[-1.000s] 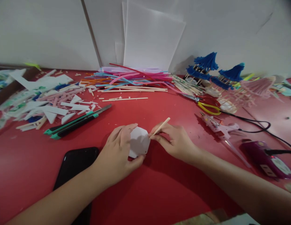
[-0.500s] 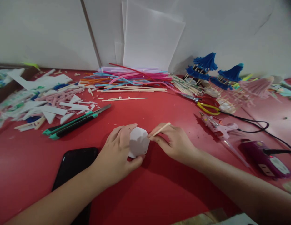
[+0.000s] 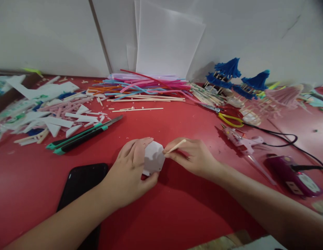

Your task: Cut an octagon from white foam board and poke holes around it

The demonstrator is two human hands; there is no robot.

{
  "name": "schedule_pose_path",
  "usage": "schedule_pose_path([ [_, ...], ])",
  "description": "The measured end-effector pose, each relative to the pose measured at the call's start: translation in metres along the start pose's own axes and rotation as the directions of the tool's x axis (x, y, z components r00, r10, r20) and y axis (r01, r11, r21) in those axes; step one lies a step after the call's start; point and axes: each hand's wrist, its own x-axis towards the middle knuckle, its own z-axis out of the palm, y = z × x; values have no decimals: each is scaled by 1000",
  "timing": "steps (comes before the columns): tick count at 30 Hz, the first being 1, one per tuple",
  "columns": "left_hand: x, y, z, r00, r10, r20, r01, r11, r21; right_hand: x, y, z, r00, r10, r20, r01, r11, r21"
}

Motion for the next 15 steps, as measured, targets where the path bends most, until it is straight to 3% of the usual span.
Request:
schedule_pose_path([
  [5,-2,3,-2,999,32,8,-32,999,25,-2,1,-2,998,-27,49,25,999,37],
  [10,0,2,-2,998,-45,-37,49,994,97,-5,-8,8,996,-87,10,87,996,-2],
  [15,2,2,-5,999,-37,35,36,998,44,-6,-14,11,981,-191,-42,193,979,65],
])
